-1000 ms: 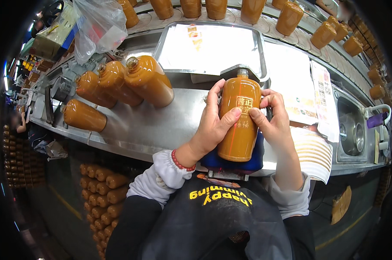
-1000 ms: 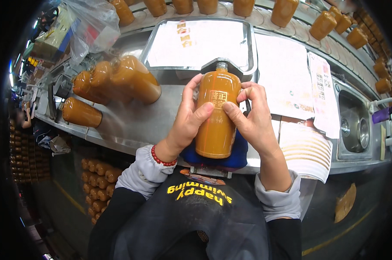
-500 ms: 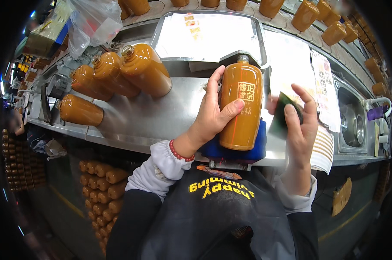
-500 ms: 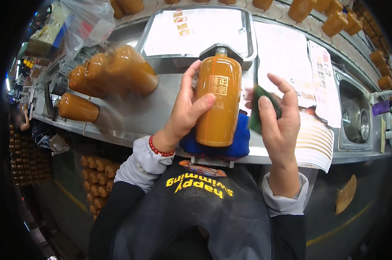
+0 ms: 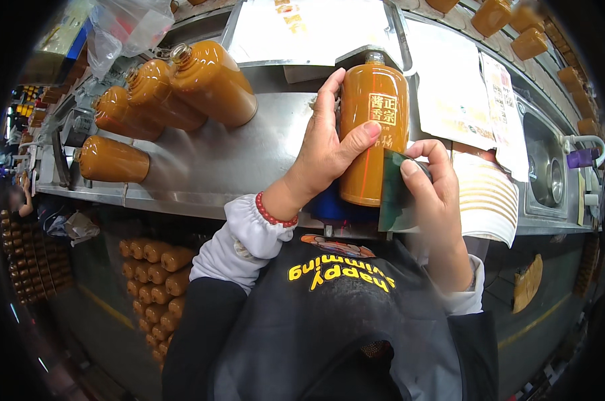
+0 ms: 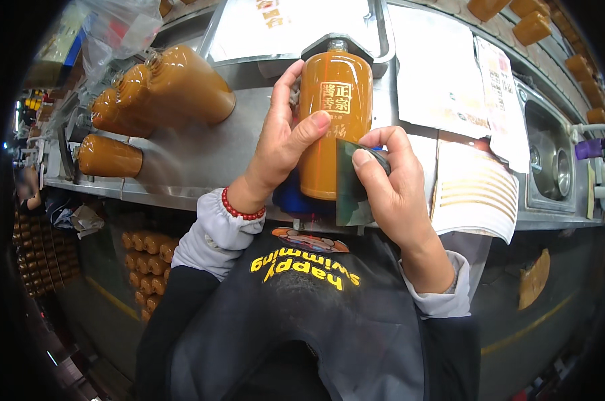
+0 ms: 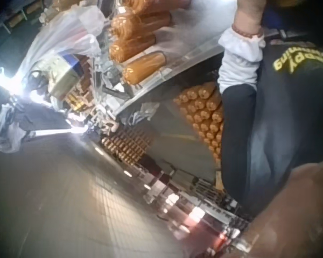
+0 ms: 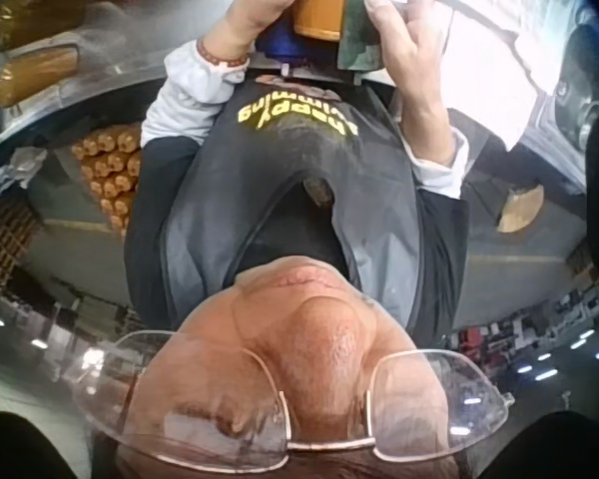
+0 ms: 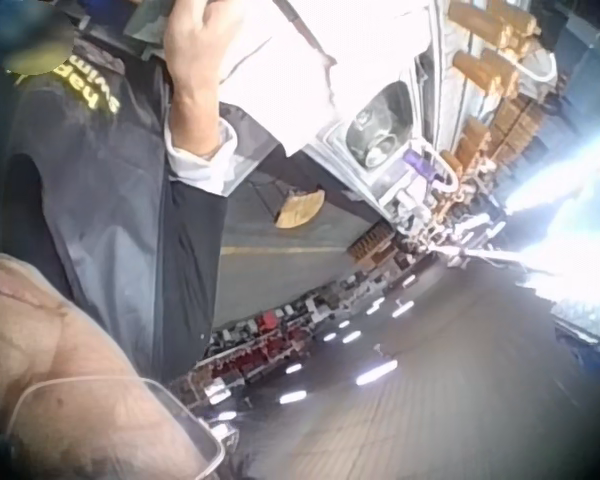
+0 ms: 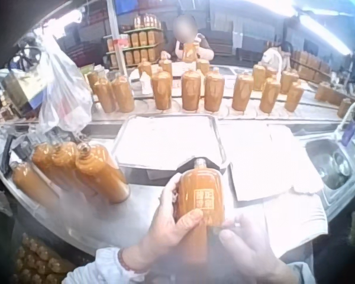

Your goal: The person rinses a metal bowl in a sink, then repeatedly applies adhesive labels to amber-colored bottles. They peel labels from a sheet, position them on each bottle, and smooth them with a cloth. Finished bottles are placed on a tray.

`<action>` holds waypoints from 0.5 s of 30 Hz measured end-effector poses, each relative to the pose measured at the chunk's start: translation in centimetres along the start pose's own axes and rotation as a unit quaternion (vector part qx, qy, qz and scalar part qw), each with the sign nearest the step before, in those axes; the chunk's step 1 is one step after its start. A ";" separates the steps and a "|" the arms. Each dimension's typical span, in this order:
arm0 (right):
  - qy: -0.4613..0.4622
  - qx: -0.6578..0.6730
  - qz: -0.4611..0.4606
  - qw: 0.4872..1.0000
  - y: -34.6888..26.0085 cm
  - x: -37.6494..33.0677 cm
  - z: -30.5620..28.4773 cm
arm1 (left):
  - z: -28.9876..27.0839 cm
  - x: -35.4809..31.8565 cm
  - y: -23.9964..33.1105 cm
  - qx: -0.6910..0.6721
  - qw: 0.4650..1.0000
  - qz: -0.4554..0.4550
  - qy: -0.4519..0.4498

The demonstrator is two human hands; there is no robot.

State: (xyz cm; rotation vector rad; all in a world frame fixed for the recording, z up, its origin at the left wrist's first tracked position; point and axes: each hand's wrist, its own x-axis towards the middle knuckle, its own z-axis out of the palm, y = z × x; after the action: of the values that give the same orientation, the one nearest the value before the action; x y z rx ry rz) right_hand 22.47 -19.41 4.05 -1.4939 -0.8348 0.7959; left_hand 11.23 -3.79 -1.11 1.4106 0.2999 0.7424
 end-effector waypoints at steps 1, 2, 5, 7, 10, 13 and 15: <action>0.004 -0.002 0.003 1.000 -0.1 0.0 0.0 | 0.2 0.1 0.2 -0.013 1.000 0.001 -0.006; 0.008 -0.004 0.005 1.000 -0.1 -0.1 0.0 | 0.1 -0.1 0.1 -0.007 1.000 -0.001 -0.004; 0.010 0.009 0.013 1.000 0.0 -0.1 0.0 | 0.0 0.0 -0.2 0.008 1.000 0.004 -0.003; 0.011 -0.019 0.008 1.000 0.0 -0.1 0.0 | 0.0 0.0 -0.1 0.007 1.000 0.006 -0.002; 0.017 -0.047 0.000 0.999 -0.2 -0.1 0.0 | 0.2 -0.1 0.2 -0.013 1.000 -0.007 -0.004; 0.020 -0.058 -0.008 0.998 -0.1 0.0 0.0 | 0.4 0.0 0.2 -0.020 1.000 -0.004 -0.001; 0.018 -0.056 -0.009 0.998 0.0 -0.1 0.0 | 0.4 0.0 0.2 -0.017 1.000 0.001 0.000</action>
State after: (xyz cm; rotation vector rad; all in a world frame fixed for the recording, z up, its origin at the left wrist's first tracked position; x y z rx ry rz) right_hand 22.43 -19.45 4.01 -1.5927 -0.8770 0.7160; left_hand 11.38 -4.11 -0.88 1.3796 0.2846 0.7453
